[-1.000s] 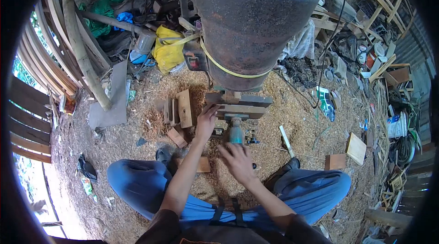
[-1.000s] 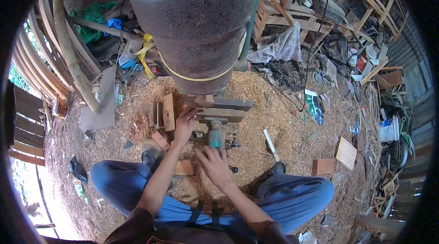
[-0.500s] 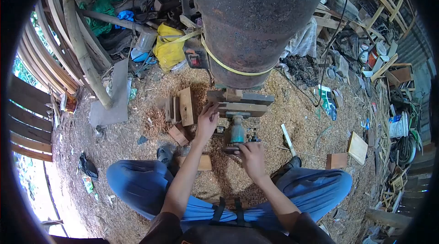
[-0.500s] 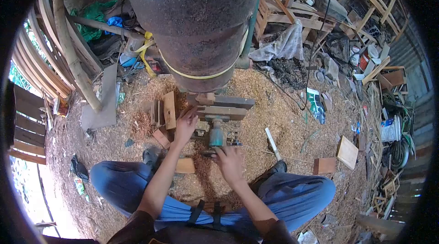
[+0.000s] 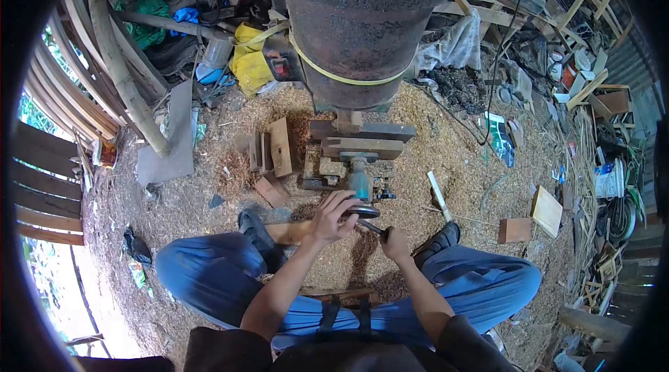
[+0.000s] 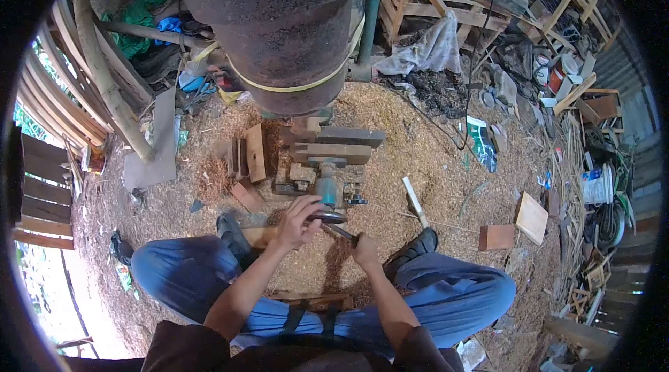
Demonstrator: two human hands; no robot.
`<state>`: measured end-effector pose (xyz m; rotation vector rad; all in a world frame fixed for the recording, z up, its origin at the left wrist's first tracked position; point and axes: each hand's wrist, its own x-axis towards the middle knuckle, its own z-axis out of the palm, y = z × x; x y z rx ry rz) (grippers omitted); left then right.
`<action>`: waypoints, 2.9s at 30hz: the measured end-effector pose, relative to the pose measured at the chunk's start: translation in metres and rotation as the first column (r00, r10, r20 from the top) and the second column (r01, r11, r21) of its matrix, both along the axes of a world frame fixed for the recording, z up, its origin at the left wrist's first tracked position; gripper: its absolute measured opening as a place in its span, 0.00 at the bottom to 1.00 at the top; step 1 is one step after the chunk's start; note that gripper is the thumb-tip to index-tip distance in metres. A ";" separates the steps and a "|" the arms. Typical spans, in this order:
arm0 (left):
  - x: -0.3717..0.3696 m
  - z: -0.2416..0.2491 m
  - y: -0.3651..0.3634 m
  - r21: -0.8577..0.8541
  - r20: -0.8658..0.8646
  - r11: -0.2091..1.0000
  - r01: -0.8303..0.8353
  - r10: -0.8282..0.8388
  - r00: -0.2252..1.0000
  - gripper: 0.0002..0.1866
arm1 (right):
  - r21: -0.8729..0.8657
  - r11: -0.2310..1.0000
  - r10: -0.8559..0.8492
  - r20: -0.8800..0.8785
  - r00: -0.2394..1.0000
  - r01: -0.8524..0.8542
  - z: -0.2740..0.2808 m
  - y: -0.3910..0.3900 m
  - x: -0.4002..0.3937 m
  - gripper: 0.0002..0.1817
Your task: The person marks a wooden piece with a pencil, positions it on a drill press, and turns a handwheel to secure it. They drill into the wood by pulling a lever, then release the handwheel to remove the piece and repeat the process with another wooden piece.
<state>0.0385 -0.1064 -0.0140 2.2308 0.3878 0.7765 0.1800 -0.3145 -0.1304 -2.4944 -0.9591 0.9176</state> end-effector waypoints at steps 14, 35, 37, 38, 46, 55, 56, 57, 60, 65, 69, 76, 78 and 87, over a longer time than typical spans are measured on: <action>-0.005 0.006 0.005 0.004 -0.059 0.999 0.043 -0.043 0.997 0.15 | 0.307 0.927 0.166 0.177 0.970 -0.215 0.112 0.052 -0.065 0.19; -0.033 0.005 0.005 -0.316 -0.050 0.949 -0.009 -0.007 0.999 0.18 | 0.524 0.725 0.498 0.050 0.866 -0.447 0.088 0.040 -0.036 0.25; -0.032 0.008 0.006 -0.355 -0.027 0.935 0.028 -0.040 0.999 0.19 | 0.452 0.732 0.498 0.156 0.853 -0.510 0.093 0.038 -0.039 0.25; -0.030 0.010 0.006 -0.383 0.008 0.921 0.068 -0.070 0.997 0.21 | 0.448 0.737 0.493 0.155 0.856 -0.506 0.088 0.035 -0.041 0.25; -0.023 0.000 0.008 -0.198 0.028 0.980 0.005 0.001 1.000 0.17 | 0.484 0.738 0.432 0.196 0.880 -0.470 0.079 0.035 -0.047 0.23; -0.027 0.009 0.010 -0.200 -0.105 0.980 -0.017 -0.004 0.994 0.18 | 0.552 0.759 0.429 -0.026 0.903 -0.345 0.097 0.036 -0.042 0.22; -0.027 0.008 0.011 -0.200 -0.110 0.980 -0.019 -0.003 0.994 0.18 | 0.553 0.759 0.430 -0.031 0.902 -0.343 0.092 0.032 -0.039 0.22; -0.027 0.007 0.009 -0.208 -0.092 0.978 -0.014 -0.005 0.996 0.18 | 0.545 0.775 0.419 -0.065 0.906 -0.320 0.094 0.027 -0.035 0.22; -0.026 0.004 0.008 -0.224 -0.077 0.975 -0.006 -0.012 0.997 0.19 | 0.562 0.760 0.435 -0.069 0.898 -0.326 0.090 0.031 -0.032 0.21; -0.033 0.003 0.007 -0.247 -0.102 0.969 -0.028 0.003 0.995 0.20 | 0.517 0.772 0.415 0.032 0.909 -0.370 0.088 0.038 -0.048 0.21; -0.030 -0.005 0.003 -0.271 -0.042 0.957 -0.103 0.095 0.995 0.20 | 0.551 0.753 0.371 0.095 0.924 -0.359 0.087 0.038 -0.055 0.22; -0.053 0.011 0.025 -0.315 -0.143 0.940 -0.134 0.092 0.985 0.22 | 0.515 0.765 0.480 -0.054 0.876 -0.387 0.105 0.043 -0.035 0.23; -0.068 0.002 0.037 -0.168 -0.262 0.966 -0.195 0.147 0.954 0.21 | 0.492 0.763 0.497 -0.030 0.867 -0.420 0.104 0.034 -0.033 0.25; -0.065 0.001 0.023 -0.314 -0.240 0.924 -0.217 0.144 0.960 0.16 | 0.543 0.629 0.568 0.167 0.806 -0.556 0.077 0.042 -0.031 0.34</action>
